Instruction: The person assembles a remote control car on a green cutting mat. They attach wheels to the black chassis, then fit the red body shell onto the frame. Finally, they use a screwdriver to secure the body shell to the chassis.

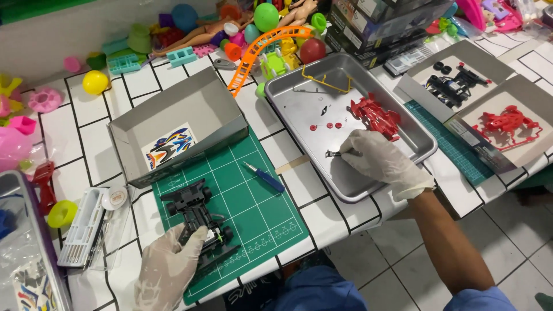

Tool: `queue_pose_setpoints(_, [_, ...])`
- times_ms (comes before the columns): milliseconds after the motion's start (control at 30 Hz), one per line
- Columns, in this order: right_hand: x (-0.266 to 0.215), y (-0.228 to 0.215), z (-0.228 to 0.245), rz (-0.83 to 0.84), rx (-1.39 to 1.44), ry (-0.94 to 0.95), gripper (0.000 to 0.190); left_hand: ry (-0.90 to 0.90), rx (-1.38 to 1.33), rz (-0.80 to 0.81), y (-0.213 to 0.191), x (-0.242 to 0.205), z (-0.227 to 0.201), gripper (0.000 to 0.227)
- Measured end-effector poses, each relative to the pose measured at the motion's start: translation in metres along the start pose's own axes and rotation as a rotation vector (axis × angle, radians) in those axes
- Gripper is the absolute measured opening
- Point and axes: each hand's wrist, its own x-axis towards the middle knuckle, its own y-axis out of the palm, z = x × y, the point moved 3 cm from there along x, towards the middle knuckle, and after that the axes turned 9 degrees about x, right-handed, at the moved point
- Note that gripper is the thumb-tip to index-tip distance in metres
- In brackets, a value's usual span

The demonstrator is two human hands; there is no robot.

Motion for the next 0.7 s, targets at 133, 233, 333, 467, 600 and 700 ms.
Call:
queue_pose_setpoints(133, [0.001, 0.009, -0.013, -0.001, -0.071, -0.086, 0.019, 0.009, 0.345, -0.072, 0.012, 0.005, 0.004, 0.084])
queue_pose_setpoints(233, [-0.002, 0.008, -0.012, -0.050, 0.115, -0.073, 0.014, 0.005, 0.401, -0.099, 0.019, 0.002, 0.002, 0.082])
queue_pose_setpoints(333, [-0.002, 0.008, -0.012, -0.076, 0.183, -0.102, 0.015, 0.047, 0.257, -0.121, 0.022, -0.003, 0.002, 0.081])
queue_pose_setpoints(467, [-0.022, -0.016, 0.033, -0.284, 0.125, -0.372, 0.011, 0.195, 0.000, -0.095, 0.022, -0.007, 0.002, 0.085])
queue_pose_setpoints(600, [-0.060, -0.012, 0.123, -0.582, 0.269, -0.562, 0.013, 0.382, -0.260, -0.124, 0.043, 0.012, 0.015, 0.079])
queue_pose_setpoints(700, [-0.069, 0.025, 0.175, -0.633, 0.441, -0.714, 0.013, 0.450, -0.454, -0.086, 0.044, 0.003, 0.012, 0.079])
